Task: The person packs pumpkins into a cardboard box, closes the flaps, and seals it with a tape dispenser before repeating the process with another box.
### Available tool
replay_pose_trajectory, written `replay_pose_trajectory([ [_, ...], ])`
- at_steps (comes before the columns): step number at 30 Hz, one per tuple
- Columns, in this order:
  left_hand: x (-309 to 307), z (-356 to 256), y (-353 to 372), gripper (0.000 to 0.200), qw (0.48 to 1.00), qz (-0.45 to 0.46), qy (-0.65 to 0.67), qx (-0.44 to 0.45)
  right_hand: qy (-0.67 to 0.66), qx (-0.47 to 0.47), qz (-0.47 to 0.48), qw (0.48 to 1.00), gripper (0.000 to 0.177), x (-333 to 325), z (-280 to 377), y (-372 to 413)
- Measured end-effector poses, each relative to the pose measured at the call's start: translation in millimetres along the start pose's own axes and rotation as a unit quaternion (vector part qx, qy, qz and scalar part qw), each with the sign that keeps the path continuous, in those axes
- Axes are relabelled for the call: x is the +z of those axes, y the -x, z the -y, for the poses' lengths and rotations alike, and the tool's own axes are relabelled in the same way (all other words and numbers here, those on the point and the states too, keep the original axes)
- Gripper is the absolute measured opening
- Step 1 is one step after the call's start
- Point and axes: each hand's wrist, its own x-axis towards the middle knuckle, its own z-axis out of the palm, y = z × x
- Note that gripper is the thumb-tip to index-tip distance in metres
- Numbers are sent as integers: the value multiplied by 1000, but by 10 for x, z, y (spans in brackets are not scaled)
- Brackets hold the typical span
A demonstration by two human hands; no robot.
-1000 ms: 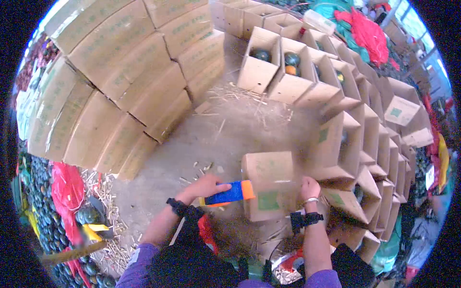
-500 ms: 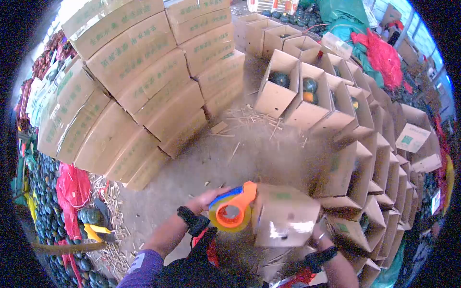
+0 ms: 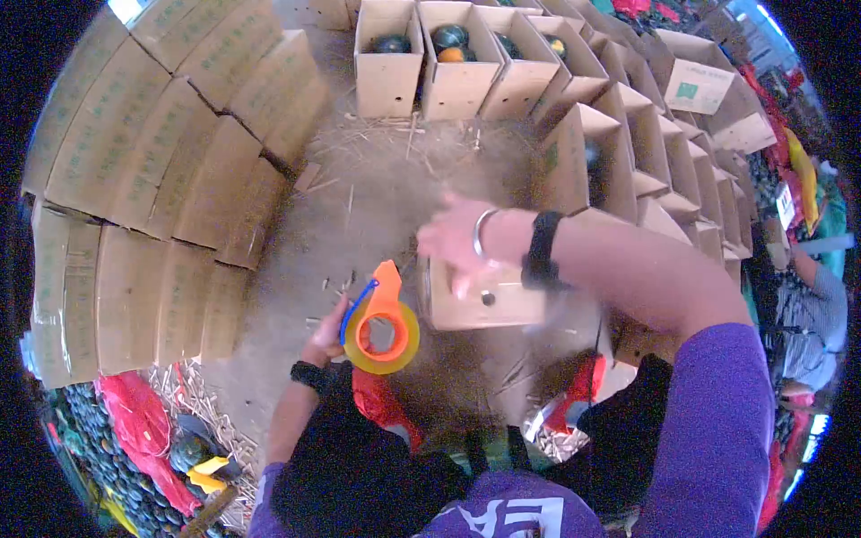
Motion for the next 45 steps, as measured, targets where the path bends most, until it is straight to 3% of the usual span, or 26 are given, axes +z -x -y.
replay_pose_trajectory([
  [3, 240, -35, 178, 50, 988, -121, -84, -50, -61, 255, -7, 965, 55, 224, -394, 345],
  [6, 136, 217, 173, 47, 971, -81, -223, -39, -190, 449, 86, 869, 72, 649, -585, 793],
  [7, 153, 368, 165, 45, 981, -49, -167, -86, -390, 480, 117, 777, 74, 616, -431, 962],
  [8, 213, 556, 127, 44, 985, -14, -110, -132, -535, 506, 26, 676, 76, 1096, -330, 1044],
  [10, 574, 688, 60, 39, 970, 47, 4, -238, -457, 549, -7, 700, 89, 1538, -63, 1078],
  [12, 969, 705, -112, 36, 980, 20, -47, -191, -516, 536, 30, 667, 91, 1550, 71, 1137],
  [16, 1118, 829, -1030, 36, 945, 130, -302, -3, -427, 539, -96, 720, 82, 1589, 178, 1074],
  [17, 1229, 935, -1191, 36, 906, 136, -390, 91, -422, 524, -124, 729, 81, 1569, 263, 1051],
  [18, 1370, 968, -1255, 34, 928, 76, -359, 68, -418, 509, -150, 737, 81, 1553, 347, 1043],
  [19, 1578, 718, -879, 35, 677, 154, -590, 412, -389, 521, -115, 751, 79, 1509, 343, 1055],
  [20, 1355, 778, -1007, 38, 817, 140, -507, 235, -360, 532, -81, 762, 77, 1453, 308, 1042],
  [21, 1148, 826, -1126, 42, 917, 69, -386, 72, -426, 574, -74, 695, 68, 1221, 315, 1069],
  [22, 1230, 464, -877, 41, 802, 2, -593, -65, -439, 531, -258, 677, 71, 1330, 308, 1051],
  [23, 962, 439, -731, 44, 869, 56, -490, 36, -474, 475, -354, 651, 73, 1582, 229, 916],
  [24, 764, 357, -578, 45, 833, -9, -549, 66, -504, 414, -442, 616, 77, 1763, 152, 791],
  [25, 643, 250, -455, 48, 790, -73, -602, 91, -640, 320, -493, 495, 81, 1531, 261, 732],
  [27, 1053, -149, -151, 53, 682, -219, -698, 28, -649, 236, -556, 462, 80, 1404, 417, 509],
  [29, 1013, -354, -189, 58, 688, -325, -640, 108, -451, 272, -560, 639, 66, 1382, 444, 278],
  [31, 926, -438, -358, 58, 662, -343, -642, 179, -435, 254, -552, 665, 51, 1146, 526, 192],
  [34, 902, -423, -292, 60, 737, -347, -538, 216, -422, 409, -511, 628, 46, 1574, 349, -99],
  [36, 539, -265, -325, 58, 809, -356, -436, 168, -640, 410, -432, 486, 48, 1814, 319, 24],
  [37, 521, -157, -339, 58, 859, -344, -335, 179, -886, 249, -327, 213, 50, 2002, 339, -74],
  [38, 311, -43, -364, 56, 814, -387, -387, 195, -830, 261, -380, 313, 54, 2185, 373, -81],
  [40, 788, -216, -8, 57, 793, -388, -437, 175, -874, 268, -306, 267, 58, 2163, 363, -129],
  [42, 665, -151, 352, 57, 793, -417, -393, 210, -865, 215, -323, 319, 57, 1803, 488, -200],
  [45, 401, 34, 871, 57, 850, -407, -257, 216, -663, 245, -322, 630, 54, 1552, 453, -382],
])
